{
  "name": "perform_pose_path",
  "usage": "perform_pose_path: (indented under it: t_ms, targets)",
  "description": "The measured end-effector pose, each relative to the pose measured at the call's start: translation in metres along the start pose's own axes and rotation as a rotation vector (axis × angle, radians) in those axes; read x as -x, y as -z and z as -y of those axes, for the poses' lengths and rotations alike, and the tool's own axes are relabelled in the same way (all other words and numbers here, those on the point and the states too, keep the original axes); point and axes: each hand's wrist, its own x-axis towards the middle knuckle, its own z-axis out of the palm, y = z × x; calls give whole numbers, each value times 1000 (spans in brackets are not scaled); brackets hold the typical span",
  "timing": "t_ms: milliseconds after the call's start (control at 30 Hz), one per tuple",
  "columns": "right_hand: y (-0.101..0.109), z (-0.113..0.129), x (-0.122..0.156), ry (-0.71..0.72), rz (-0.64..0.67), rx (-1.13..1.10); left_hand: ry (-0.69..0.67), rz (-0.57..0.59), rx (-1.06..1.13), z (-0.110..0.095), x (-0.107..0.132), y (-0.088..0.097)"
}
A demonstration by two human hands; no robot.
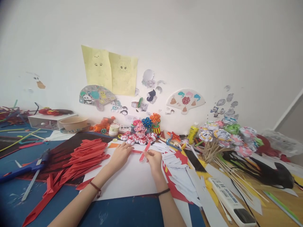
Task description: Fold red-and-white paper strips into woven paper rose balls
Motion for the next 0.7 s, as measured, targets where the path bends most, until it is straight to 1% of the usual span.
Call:
perform_pose_path:
  t_ms: [100,200,433,567,700]
  targets:
    - [1,-2,0,1,-2,14,-29,58,-14,-1,-14,-3]
    - [2,-3,-1,9,-12,27,-26,94,5,3,-23,-8]
    - [-1,-6,-2,3,15,57,17,134,122,17,-28,-22]
    - [-2,-5,-2,8,27,50,52,120,224,16,-27,-26]
    - [0,-5,-2,26,26,50,143,41,360,13,-22,-21]
